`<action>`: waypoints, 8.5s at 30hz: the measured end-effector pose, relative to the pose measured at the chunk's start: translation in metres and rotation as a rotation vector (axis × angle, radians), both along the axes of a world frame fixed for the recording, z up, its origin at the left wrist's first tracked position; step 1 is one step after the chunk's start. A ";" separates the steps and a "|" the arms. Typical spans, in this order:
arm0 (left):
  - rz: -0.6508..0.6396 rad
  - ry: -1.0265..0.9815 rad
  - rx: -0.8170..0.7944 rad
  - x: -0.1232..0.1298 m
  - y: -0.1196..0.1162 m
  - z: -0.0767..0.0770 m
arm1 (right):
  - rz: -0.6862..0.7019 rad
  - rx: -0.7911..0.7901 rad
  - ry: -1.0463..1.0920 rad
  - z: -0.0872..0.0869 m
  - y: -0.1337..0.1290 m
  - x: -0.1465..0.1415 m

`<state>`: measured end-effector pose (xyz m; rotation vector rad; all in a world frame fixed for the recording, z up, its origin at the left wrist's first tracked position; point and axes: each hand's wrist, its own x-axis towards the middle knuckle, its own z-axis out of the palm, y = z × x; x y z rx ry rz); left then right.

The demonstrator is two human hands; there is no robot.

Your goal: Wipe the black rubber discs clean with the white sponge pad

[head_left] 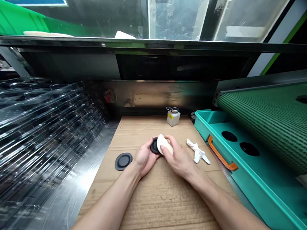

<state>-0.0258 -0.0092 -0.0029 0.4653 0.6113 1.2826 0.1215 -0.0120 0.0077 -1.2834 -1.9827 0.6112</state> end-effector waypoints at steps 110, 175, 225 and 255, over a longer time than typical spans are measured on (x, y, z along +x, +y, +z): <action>0.026 0.047 0.022 0.008 -0.008 -0.001 | 0.123 0.164 -0.164 0.012 -0.003 -0.007; 0.373 1.001 0.622 0.011 -0.036 0.012 | -0.279 0.065 -0.207 -0.023 0.031 0.026; 0.450 1.354 0.739 0.006 -0.026 0.001 | -0.384 -0.198 -0.734 0.014 0.036 0.082; 0.465 1.372 0.778 0.006 -0.027 0.002 | -0.369 0.054 -0.668 -0.010 0.046 0.064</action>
